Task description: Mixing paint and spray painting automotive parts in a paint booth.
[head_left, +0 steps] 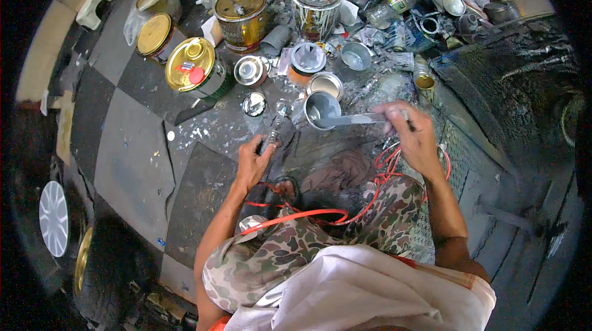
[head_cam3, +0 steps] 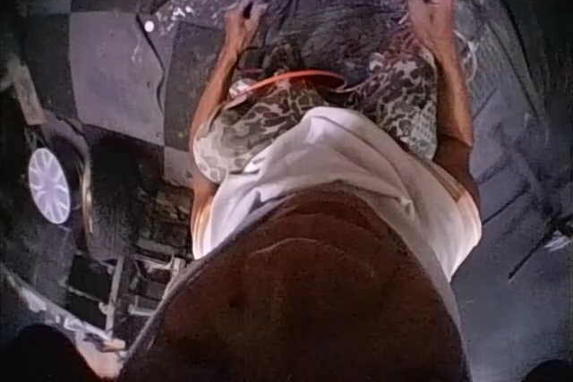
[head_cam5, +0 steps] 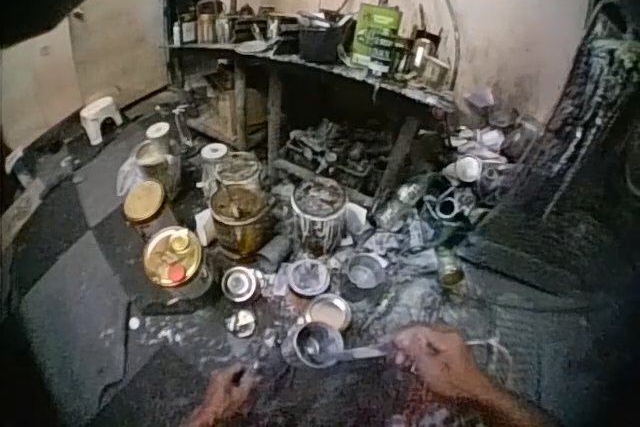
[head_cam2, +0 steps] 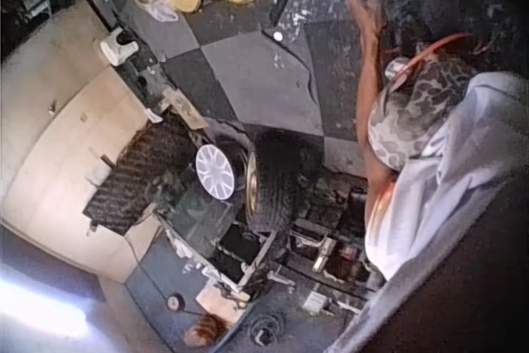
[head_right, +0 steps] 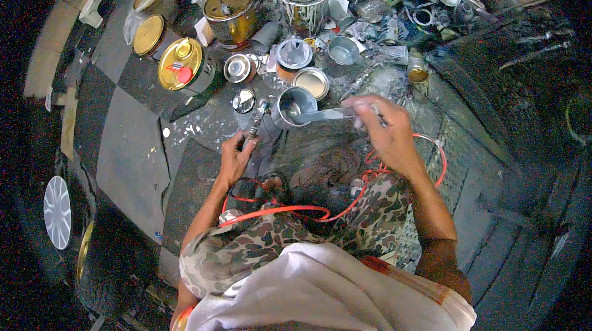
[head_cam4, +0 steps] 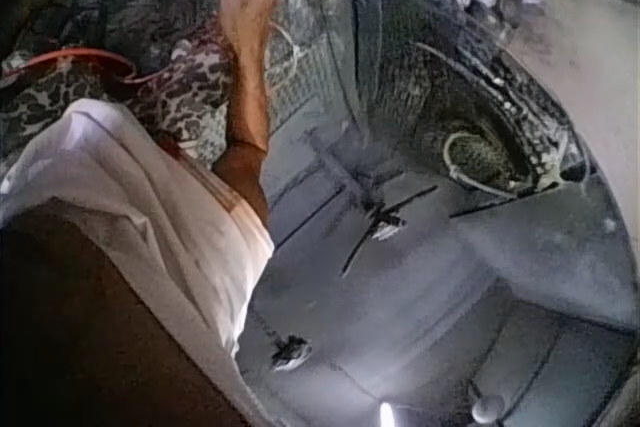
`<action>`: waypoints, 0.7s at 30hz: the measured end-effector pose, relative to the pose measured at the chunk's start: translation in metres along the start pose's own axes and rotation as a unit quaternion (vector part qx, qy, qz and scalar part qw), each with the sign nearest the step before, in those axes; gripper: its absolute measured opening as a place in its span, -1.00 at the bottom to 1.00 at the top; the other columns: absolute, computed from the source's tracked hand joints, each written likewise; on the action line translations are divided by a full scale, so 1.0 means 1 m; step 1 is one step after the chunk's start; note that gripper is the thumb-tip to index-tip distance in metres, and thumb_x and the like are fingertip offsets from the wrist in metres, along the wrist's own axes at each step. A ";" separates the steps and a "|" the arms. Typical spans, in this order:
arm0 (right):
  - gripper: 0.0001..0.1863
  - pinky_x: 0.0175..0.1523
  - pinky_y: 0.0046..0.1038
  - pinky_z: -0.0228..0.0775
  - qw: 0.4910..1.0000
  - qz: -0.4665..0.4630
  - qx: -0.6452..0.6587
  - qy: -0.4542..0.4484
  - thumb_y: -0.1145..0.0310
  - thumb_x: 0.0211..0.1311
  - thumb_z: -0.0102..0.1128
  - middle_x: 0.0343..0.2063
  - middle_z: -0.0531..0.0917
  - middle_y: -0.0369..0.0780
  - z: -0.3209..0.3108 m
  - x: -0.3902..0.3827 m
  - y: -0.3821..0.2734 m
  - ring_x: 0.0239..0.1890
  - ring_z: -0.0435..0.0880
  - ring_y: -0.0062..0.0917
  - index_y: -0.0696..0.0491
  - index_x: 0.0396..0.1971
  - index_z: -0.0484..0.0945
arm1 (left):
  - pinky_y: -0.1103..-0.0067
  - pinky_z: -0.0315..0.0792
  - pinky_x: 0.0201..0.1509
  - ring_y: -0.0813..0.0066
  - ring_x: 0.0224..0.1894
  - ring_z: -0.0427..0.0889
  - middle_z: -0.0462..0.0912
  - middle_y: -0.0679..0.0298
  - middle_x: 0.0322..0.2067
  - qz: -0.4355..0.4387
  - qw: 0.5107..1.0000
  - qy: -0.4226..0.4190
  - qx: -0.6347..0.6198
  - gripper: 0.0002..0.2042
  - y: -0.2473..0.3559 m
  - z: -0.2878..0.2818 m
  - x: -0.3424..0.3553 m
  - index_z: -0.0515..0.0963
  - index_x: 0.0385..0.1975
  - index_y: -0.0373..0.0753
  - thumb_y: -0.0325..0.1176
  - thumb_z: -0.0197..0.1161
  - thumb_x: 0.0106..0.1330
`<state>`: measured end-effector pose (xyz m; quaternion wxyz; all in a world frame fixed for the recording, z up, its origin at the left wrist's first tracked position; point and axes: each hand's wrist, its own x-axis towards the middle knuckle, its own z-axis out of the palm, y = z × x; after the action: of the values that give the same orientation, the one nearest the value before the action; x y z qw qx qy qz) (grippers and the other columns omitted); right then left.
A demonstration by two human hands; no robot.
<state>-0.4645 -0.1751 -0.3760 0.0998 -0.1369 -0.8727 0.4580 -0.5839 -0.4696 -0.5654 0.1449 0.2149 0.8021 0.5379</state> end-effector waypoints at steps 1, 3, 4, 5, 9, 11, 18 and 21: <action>-0.70 -0.30 -0.54 0.42 0.998 0.042 0.037 0.025 0.26 0.45 -0.01 -0.48 0.63 -0.28 -0.002 -0.003 0.006 -0.47 0.56 -0.62 0.14 -0.21 0.65 | 0.58 0.33 -0.40 0.64 -0.49 0.38 0.52 0.29 -0.59 0.003 1.000 -0.002 -0.001 -0.86 0.001 0.000 0.002 0.57 -0.32 -0.35 -0.39 0.24 0.29; -0.67 -0.33 -0.54 0.39 0.990 0.073 0.100 0.070 0.22 0.47 -0.04 -0.50 0.60 -0.30 -0.015 -0.004 0.022 -0.49 0.52 -0.64 0.15 -0.18 0.63 | 0.56 0.40 -0.36 0.62 -0.47 0.48 0.67 0.12 -0.49 -0.038 0.999 -0.032 0.014 -0.84 0.003 0.000 0.005 0.60 -0.28 -0.37 -0.39 0.23 0.29; -0.63 -0.37 -0.54 0.37 0.975 0.102 0.166 0.109 0.18 0.49 -0.08 -0.53 0.57 -0.31 -0.020 -0.003 0.032 -0.51 0.49 -0.65 0.16 -0.16 0.62 | 0.56 0.40 -0.36 0.62 -0.47 0.48 0.67 0.12 -0.49 -0.038 0.999 -0.036 0.013 -0.84 0.004 -0.001 0.006 0.60 -0.28 -0.37 -0.39 0.23 0.29; -0.60 -0.41 -0.55 0.33 0.954 0.129 0.235 0.135 0.17 0.50 -0.10 -0.57 0.53 -0.33 -0.023 0.000 0.042 -0.55 0.42 -0.67 0.20 -0.12 0.59 | 0.56 0.39 -0.37 0.63 -0.47 0.46 0.66 0.13 -0.50 -0.055 0.997 -0.044 0.023 -0.84 0.003 -0.002 0.007 0.59 -0.29 -0.37 -0.39 0.23 0.29; -0.59 -0.41 -0.59 0.32 0.904 0.112 0.362 0.198 0.16 0.49 -0.09 -0.58 0.51 -0.35 -0.038 0.039 0.096 -0.55 0.42 -0.69 0.20 -0.11 0.59 | 0.59 0.35 -0.40 0.67 -0.47 0.41 0.61 0.19 -0.54 -0.044 0.998 -0.041 -0.010 -0.85 0.006 -0.002 0.020 0.56 -0.32 -0.39 -0.40 0.22 0.29; -0.59 -0.39 -0.62 0.33 0.924 0.120 0.266 0.248 0.13 0.49 -0.09 -0.54 0.55 -0.34 -0.036 0.069 0.132 -0.52 0.46 -0.70 0.16 -0.11 0.60 | 0.61 0.35 -0.40 0.68 -0.47 0.41 0.62 0.21 -0.54 -0.026 0.999 -0.043 -0.017 -0.86 0.013 -0.004 0.030 0.55 -0.33 -0.39 -0.42 0.22 0.29; -0.60 -0.29 -0.41 0.48 0.967 0.143 0.064 0.202 0.12 0.41 0.02 -0.41 0.70 -0.14 -0.008 0.159 0.232 -0.39 0.69 -0.42 0.14 -0.03 0.58 | 0.64 0.34 -0.40 0.70 -0.48 0.40 0.55 0.35 -0.53 0.026 0.992 -0.079 -0.092 -0.89 0.093 -0.009 0.087 0.55 -0.26 -0.36 -0.47 0.19 0.29; -0.53 0.01 -0.13 0.44 0.968 0.116 -0.086 0.205 0.15 0.28 0.15 -0.14 0.63 0.08 0.005 0.138 0.170 -0.07 0.59 0.04 0.15 0.07 0.48 | 0.61 0.40 -0.27 0.63 -0.40 0.48 0.61 0.31 -0.45 0.038 0.994 -0.101 -0.020 -0.87 0.142 -0.035 0.106 0.55 -0.23 -0.34 -0.48 0.22 0.26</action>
<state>-0.5712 -0.0410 -0.5123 0.2106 -0.3366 -0.8478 0.3515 -0.6654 -0.3974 -0.4206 0.2090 0.2959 0.7635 0.5346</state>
